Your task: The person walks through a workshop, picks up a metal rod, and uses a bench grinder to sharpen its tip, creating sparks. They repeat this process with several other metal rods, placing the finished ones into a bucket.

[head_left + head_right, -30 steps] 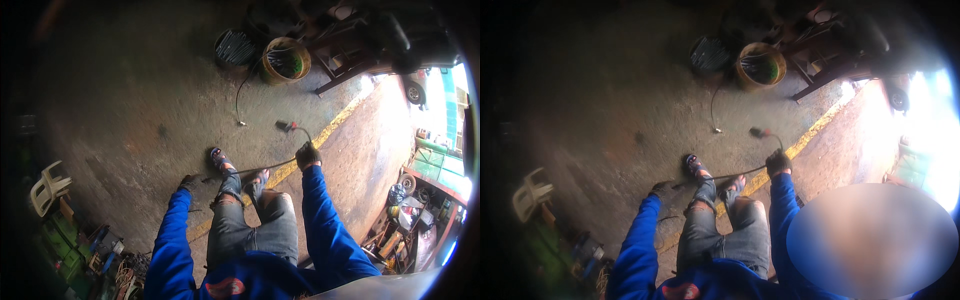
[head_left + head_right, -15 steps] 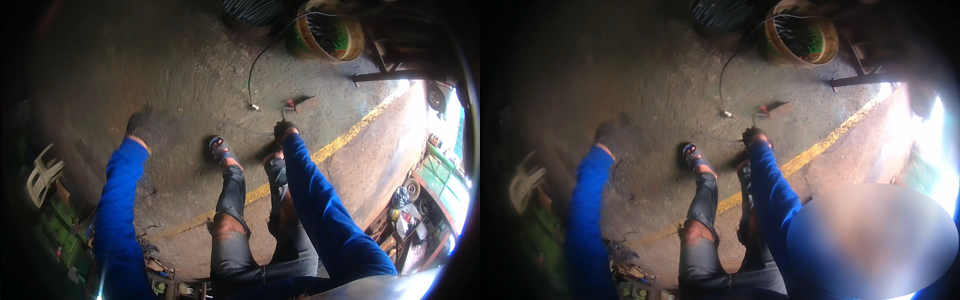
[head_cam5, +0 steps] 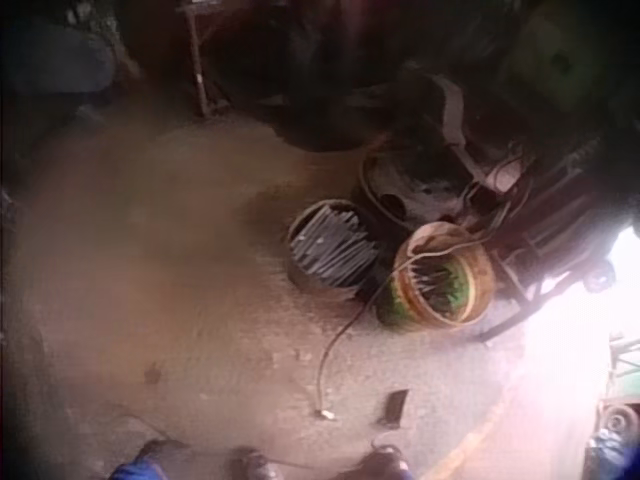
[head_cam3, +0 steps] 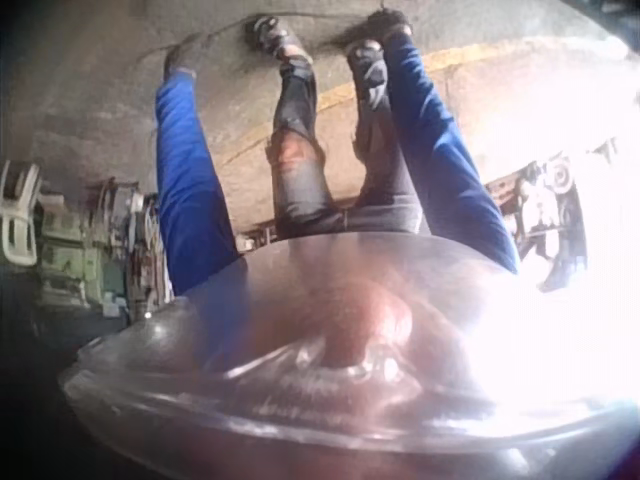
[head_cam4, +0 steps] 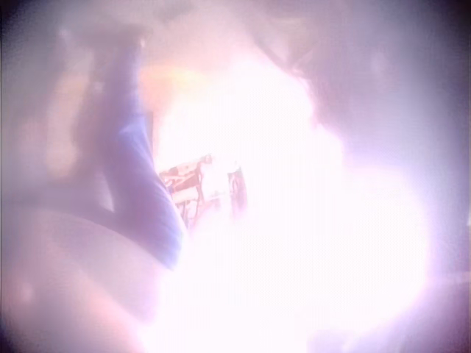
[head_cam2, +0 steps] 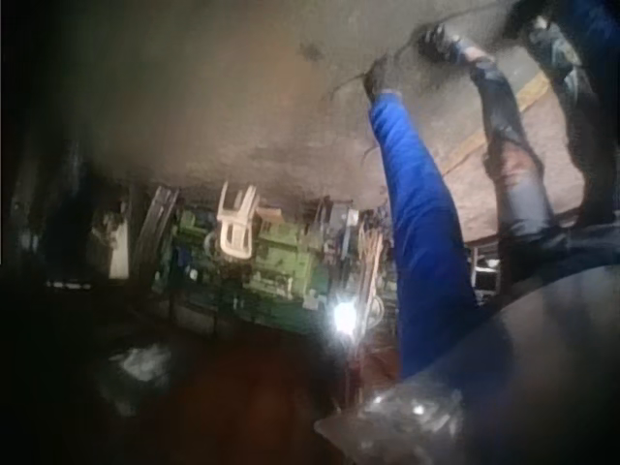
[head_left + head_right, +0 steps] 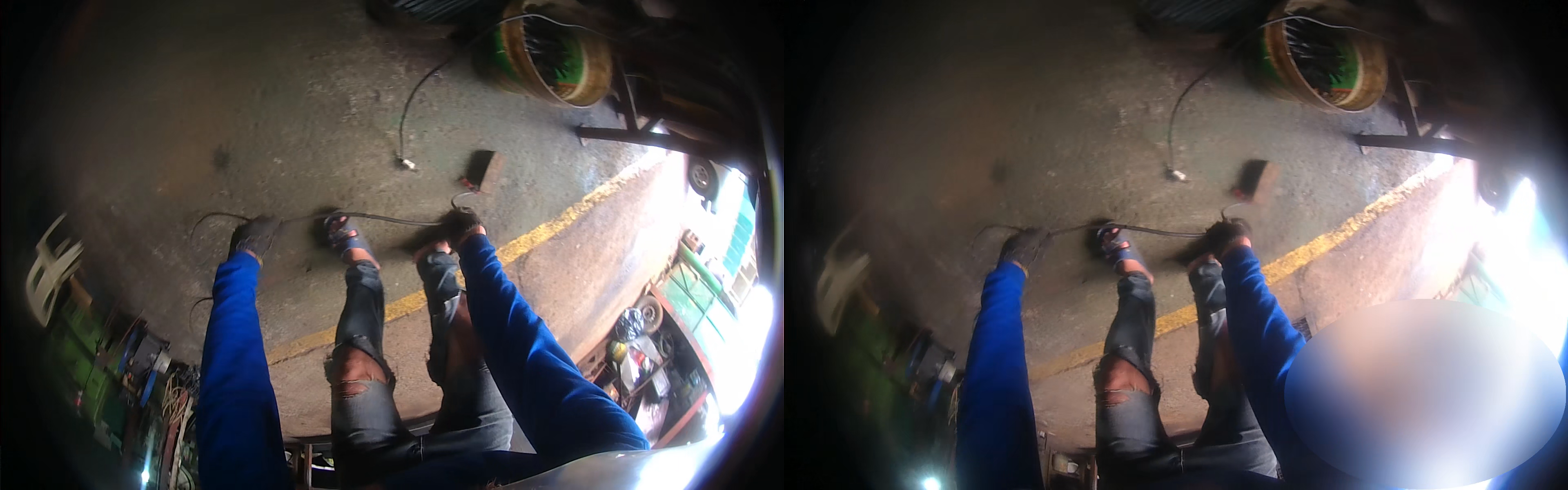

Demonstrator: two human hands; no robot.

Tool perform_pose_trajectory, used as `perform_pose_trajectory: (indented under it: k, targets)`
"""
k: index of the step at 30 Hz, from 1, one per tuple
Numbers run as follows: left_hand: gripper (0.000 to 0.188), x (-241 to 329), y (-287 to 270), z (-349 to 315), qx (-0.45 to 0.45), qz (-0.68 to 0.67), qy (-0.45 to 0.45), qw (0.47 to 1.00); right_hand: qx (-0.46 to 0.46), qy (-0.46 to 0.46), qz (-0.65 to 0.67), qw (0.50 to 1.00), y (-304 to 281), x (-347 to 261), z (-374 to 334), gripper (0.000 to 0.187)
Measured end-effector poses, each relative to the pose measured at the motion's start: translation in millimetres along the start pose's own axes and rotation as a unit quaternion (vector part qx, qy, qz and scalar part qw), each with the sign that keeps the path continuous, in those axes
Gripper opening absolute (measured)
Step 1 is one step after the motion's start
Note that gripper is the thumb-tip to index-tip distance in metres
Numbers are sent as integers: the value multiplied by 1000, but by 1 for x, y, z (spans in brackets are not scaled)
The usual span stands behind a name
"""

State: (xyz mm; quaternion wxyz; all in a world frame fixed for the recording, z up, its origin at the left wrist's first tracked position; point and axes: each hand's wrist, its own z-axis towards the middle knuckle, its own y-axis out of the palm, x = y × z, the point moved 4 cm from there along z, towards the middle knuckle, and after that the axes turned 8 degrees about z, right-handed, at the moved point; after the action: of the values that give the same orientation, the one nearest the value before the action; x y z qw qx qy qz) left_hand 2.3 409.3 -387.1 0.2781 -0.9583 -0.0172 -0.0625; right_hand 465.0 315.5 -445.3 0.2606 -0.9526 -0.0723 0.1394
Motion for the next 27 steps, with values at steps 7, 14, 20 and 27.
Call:
perform_pose_trajectory:
  k: [7, 14, 20, 27]
  targets:
    - [46, 119, -12, -36, -24, -37, 86, 995, 198, 168, -106, 960, -106, 88, -52, 27]
    - [45, 151, 16, -18, 23, -74, 171, 982, 378, 281, 130, 873, -57, 165, -117, 33]
    - [36, 120, 27, -33, 14, -35, 110, 993, 174, 162, -152, 959, -25, 78, -101, 17]
    - [26, 72, 30, -39, 52, 126, 63, 989, 160, 107, -52, 980, 58, 16, -36, 39]
